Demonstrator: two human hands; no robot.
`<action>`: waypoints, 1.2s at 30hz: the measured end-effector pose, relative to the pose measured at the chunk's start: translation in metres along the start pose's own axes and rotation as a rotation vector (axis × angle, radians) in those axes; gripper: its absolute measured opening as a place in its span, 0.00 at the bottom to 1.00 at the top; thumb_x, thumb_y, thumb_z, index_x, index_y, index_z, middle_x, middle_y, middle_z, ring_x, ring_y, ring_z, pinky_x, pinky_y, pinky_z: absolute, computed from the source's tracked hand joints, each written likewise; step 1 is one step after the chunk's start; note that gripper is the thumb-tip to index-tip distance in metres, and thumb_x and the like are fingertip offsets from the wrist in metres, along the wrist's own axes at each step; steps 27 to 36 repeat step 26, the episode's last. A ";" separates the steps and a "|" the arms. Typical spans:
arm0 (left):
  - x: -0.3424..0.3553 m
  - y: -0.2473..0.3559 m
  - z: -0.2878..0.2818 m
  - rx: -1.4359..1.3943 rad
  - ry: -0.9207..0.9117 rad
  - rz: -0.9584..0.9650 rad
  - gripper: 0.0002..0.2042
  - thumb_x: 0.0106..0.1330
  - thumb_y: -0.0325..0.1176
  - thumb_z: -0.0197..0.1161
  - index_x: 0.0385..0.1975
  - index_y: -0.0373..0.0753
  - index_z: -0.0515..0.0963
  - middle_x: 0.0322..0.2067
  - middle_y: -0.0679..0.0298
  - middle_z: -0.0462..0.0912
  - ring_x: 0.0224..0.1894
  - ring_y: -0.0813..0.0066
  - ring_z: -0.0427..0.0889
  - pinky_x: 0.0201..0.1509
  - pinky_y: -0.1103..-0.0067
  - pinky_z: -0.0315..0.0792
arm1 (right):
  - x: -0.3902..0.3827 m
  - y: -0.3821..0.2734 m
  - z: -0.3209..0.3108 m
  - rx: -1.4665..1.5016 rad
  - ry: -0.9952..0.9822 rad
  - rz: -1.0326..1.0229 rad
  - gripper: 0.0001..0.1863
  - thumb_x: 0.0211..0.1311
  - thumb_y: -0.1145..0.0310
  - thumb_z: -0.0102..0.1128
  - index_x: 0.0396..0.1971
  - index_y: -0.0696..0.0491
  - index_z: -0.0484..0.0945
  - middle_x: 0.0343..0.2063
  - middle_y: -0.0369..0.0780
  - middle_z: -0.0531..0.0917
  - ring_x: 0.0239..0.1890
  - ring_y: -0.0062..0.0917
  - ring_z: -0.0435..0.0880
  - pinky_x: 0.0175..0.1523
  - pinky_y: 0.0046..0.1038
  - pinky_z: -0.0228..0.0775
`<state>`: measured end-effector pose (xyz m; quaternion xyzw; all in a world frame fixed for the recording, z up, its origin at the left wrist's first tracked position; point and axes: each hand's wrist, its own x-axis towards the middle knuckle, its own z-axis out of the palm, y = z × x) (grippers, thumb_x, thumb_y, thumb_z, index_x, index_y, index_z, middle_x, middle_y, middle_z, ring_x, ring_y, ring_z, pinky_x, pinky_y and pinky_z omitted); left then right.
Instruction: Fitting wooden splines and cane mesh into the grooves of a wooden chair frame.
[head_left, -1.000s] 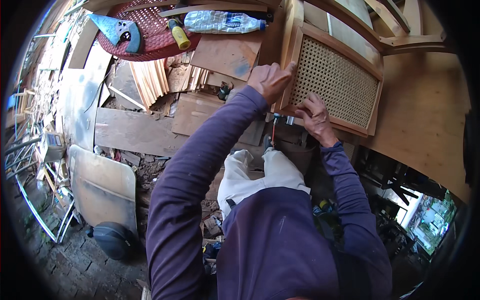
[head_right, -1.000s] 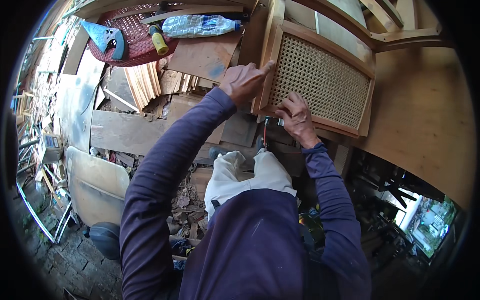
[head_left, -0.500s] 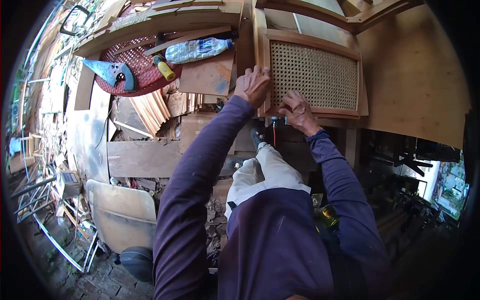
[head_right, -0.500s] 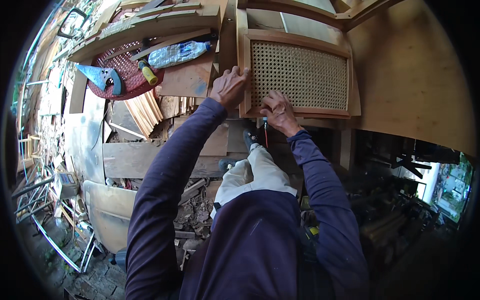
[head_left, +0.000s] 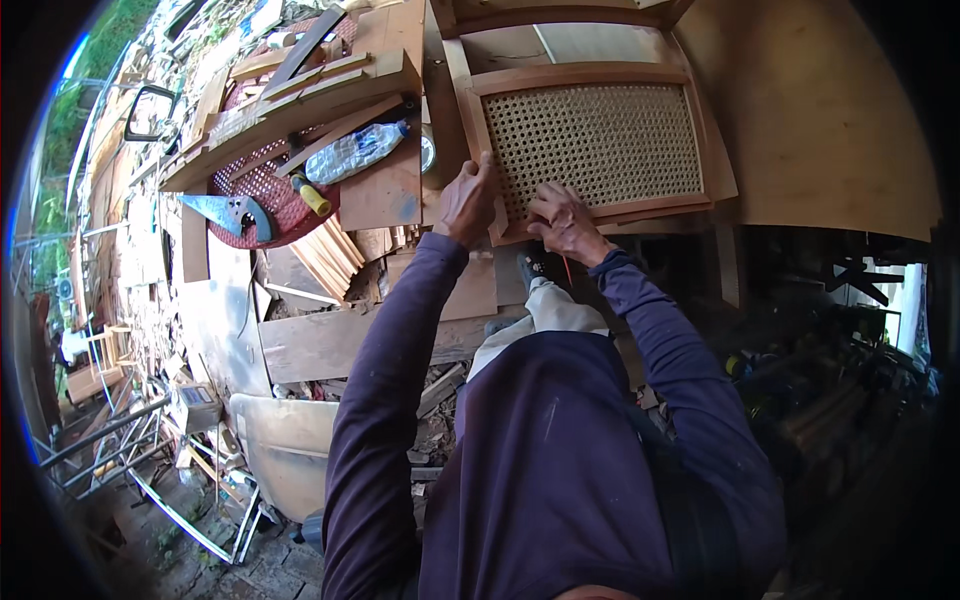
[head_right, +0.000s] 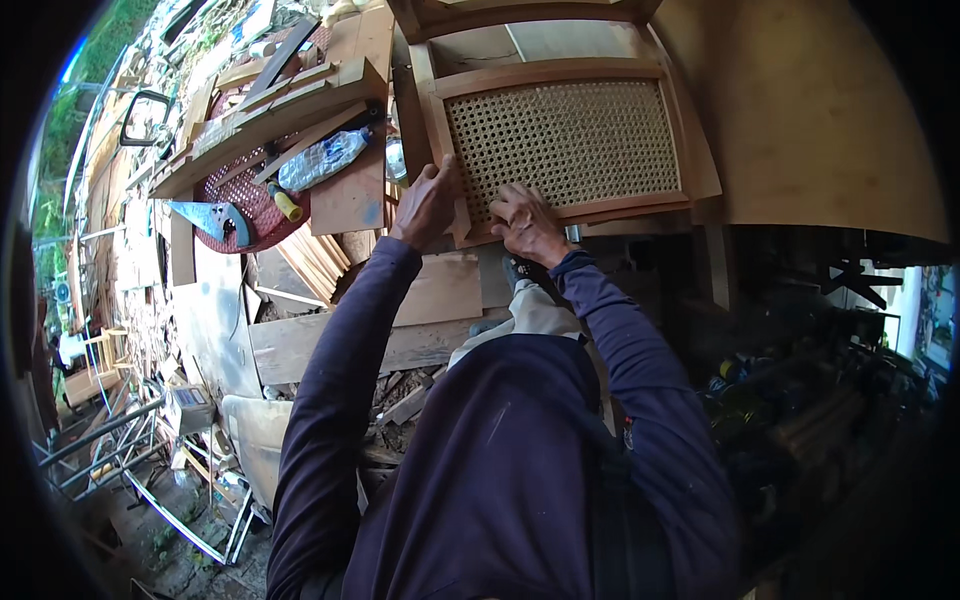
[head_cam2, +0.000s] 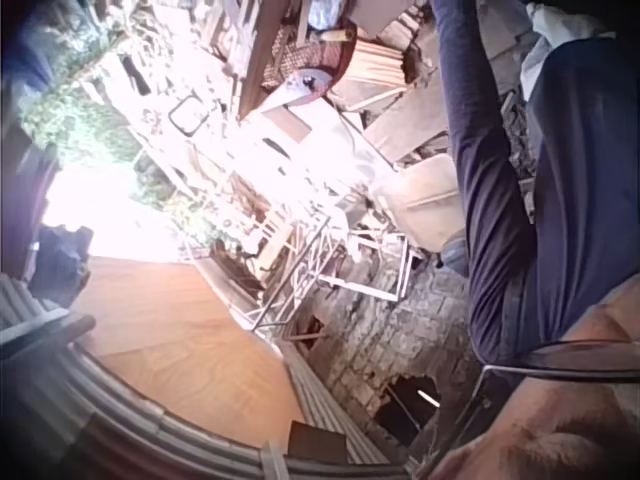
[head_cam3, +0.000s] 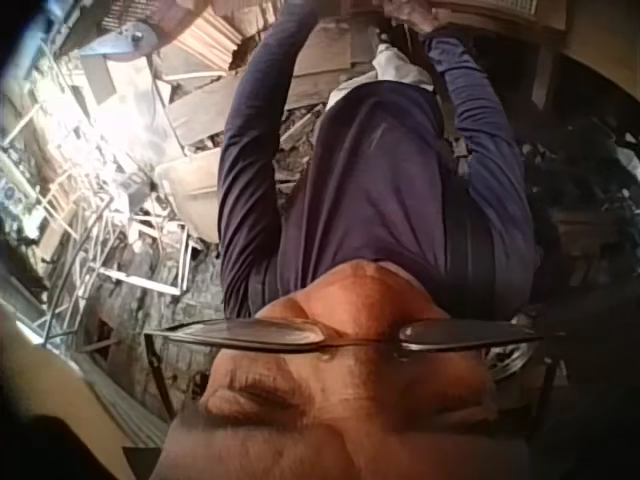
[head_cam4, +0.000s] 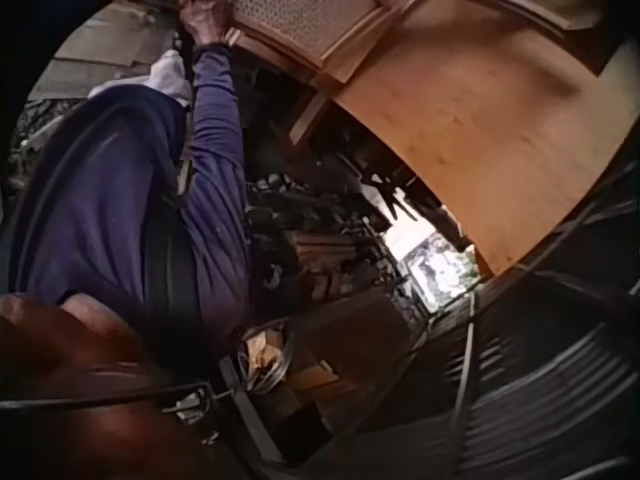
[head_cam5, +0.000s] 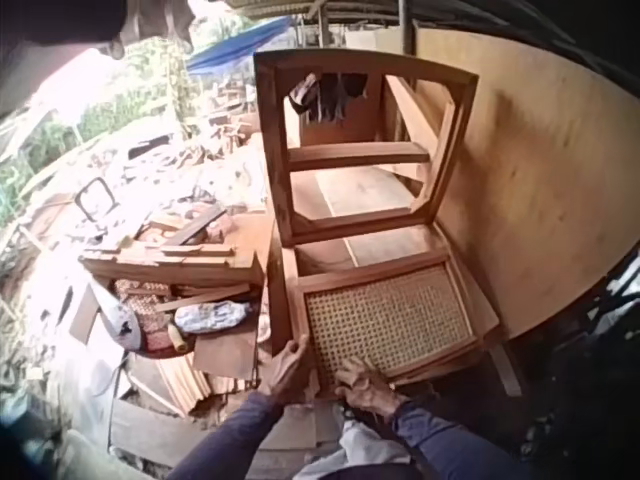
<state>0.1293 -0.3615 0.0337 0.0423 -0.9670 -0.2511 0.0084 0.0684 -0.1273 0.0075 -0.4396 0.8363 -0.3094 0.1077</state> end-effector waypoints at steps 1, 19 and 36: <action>0.001 -0.004 -0.001 0.010 -0.014 0.008 0.28 0.68 0.23 0.63 0.69 0.37 0.69 0.44 0.43 0.83 0.45 0.36 0.87 0.44 0.51 0.82 | 0.002 0.002 0.002 0.010 0.011 -0.026 0.13 0.54 0.67 0.79 0.34 0.54 0.83 0.43 0.43 0.79 0.53 0.41 0.80 0.56 0.44 0.70; -0.004 0.054 -0.003 0.134 0.026 -0.151 0.32 0.67 0.30 0.70 0.65 0.19 0.66 0.47 0.35 0.78 0.35 0.37 0.90 0.35 0.57 0.85 | -0.003 0.003 0.002 0.011 0.019 -0.058 0.14 0.54 0.61 0.79 0.34 0.52 0.84 0.41 0.42 0.78 0.51 0.44 0.79 0.55 0.46 0.70; -0.001 0.054 0.017 0.202 0.085 -0.248 0.51 0.57 0.37 0.82 0.77 0.19 0.61 0.52 0.38 0.79 0.41 0.41 0.92 0.41 0.58 0.87 | 0.007 0.002 -0.003 0.016 -0.011 -0.041 0.14 0.54 0.63 0.79 0.35 0.52 0.84 0.44 0.45 0.80 0.53 0.46 0.80 0.57 0.48 0.72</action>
